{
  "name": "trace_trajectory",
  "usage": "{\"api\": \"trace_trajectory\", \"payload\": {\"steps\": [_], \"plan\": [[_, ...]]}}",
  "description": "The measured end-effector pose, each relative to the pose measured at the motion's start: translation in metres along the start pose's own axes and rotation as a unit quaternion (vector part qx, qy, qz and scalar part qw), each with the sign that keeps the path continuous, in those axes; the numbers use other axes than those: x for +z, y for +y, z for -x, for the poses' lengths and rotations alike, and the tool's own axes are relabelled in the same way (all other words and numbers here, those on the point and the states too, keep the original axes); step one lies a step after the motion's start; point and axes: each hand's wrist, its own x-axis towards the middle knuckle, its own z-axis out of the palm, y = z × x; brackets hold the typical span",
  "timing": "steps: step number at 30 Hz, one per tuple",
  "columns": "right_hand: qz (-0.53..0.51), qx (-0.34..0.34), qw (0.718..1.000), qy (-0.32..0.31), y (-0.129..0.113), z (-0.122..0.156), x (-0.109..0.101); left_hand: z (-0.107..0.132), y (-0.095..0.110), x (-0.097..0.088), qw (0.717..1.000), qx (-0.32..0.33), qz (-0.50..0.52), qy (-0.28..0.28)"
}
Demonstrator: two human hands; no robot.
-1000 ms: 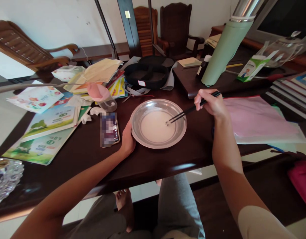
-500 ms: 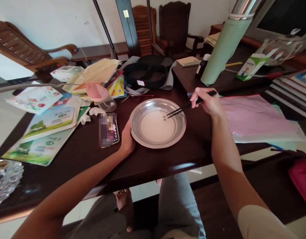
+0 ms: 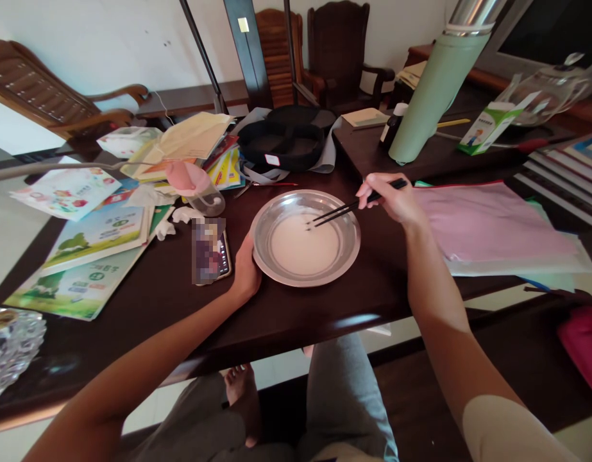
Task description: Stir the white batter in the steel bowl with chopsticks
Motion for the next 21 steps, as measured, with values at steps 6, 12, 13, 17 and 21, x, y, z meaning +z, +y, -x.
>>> {"api": "trace_trajectory", "payload": {"steps": [6, 12, 13, 17, 21], "plan": [[-0.028, 0.026, 0.997, -0.07, -0.008, 0.005, -0.004, 0.001, 0.002, 0.002, 1.0, -0.008, 0.018, 0.005], [-0.028, 0.006, 0.994, -0.105, 0.004, 0.0, 0.026, 0.001, 0.005, 0.005, 0.999, -0.003, 0.025, 0.028], [-0.025, -0.002, 0.996, -0.088, 0.006, -0.002, 0.024, 0.001, 0.006, 0.005, 0.999, -0.002, 0.021, 0.026], [-0.033, -0.012, 0.999, 0.008, 0.013, -0.01, 0.001, 0.001, 0.008, 0.007, 1.0, 0.002, 0.006, 0.006], [-0.06, 0.004, 0.998, -0.005, 0.017, -0.012, -0.006, 0.0, 0.007, 0.008, 1.0, 0.0, 0.014, 0.021]]}}
